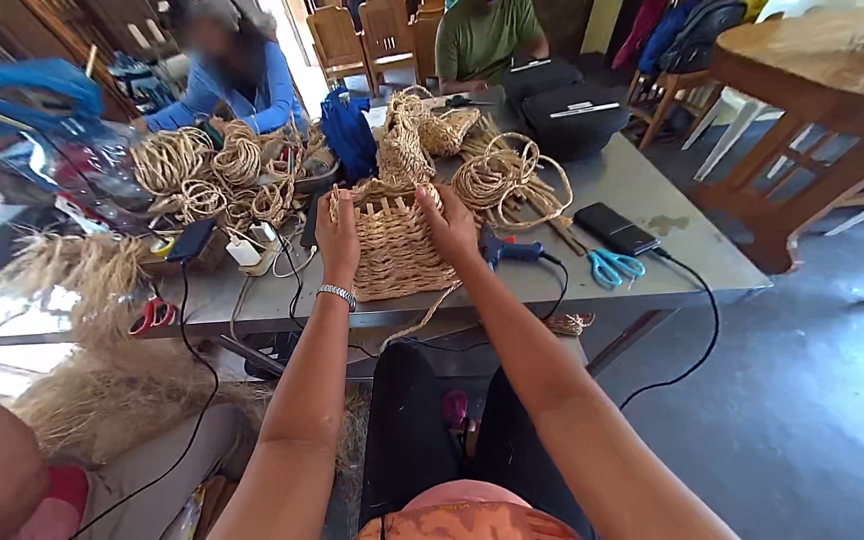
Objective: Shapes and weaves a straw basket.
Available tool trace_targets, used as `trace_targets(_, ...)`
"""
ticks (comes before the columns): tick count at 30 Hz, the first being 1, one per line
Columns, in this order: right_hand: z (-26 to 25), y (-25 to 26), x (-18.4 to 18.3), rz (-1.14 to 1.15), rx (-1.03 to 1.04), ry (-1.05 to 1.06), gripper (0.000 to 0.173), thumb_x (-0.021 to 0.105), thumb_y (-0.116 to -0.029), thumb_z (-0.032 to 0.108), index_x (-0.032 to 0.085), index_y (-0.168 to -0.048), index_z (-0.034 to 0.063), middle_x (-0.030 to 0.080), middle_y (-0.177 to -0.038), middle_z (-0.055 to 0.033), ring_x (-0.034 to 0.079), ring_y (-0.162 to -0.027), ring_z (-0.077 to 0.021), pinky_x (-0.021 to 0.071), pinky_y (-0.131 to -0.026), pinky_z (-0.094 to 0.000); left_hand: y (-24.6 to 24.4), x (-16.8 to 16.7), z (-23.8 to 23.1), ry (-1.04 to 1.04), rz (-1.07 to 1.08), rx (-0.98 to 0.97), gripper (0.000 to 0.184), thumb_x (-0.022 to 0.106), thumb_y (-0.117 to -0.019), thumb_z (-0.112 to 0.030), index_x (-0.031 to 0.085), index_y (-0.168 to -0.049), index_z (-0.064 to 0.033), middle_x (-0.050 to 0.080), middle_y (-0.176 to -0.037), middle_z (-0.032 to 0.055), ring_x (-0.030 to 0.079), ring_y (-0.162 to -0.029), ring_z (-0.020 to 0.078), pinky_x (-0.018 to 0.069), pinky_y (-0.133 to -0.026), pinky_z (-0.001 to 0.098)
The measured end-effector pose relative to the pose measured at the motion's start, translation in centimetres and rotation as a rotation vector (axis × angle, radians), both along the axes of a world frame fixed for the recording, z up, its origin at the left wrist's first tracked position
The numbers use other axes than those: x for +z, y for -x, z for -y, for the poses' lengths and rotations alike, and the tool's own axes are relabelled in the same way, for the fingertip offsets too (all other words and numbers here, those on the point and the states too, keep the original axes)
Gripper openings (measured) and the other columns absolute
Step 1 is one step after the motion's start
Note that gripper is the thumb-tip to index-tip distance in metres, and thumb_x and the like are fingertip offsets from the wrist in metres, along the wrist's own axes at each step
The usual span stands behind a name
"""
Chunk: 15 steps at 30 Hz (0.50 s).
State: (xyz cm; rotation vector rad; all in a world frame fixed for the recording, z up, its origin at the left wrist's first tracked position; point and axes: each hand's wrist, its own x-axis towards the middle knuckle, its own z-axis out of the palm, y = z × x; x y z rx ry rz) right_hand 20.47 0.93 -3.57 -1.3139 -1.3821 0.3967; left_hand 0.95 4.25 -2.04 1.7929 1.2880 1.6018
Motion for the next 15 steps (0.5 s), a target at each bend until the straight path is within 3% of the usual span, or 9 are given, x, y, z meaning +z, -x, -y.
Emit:
trace_targets(9,-0.02,0.34,-0.56,0.032,-0.106,-0.035,0.069,0.041,-0.0994,0.069,0.067,-0.127,0.0114,0.072,-0.116,-0.0127,0.069,-0.109,-0.0280,0.0537,-0.094,-0.0556,-0.18,-0.55,-0.69,-0.036,0.027,0.010,0.052,0.037,-0.1078,-0.047,0.060,-0.134,-0.0078,0.065,-0.124,0.0084,0.060,-0.116,0.0116,0.0467,-0.103,0.0362)
trace_targets(15,0.18,0.21,-0.46,0.039,-0.087,-0.008,0.071,0.041,-0.0990,0.070,0.067,-0.128,0.0111,0.071,-0.119,-0.0124,0.068,-0.112,-0.0286,0.0525,-0.096,-0.0554,-0.27,-0.53,-0.56,-0.045,0.021,0.018,0.052,0.035,-0.1075,-0.046,0.060,-0.131,-0.0067,0.065,-0.122,0.0091,0.060,-0.114,0.0117,0.0460,-0.102,0.0348)
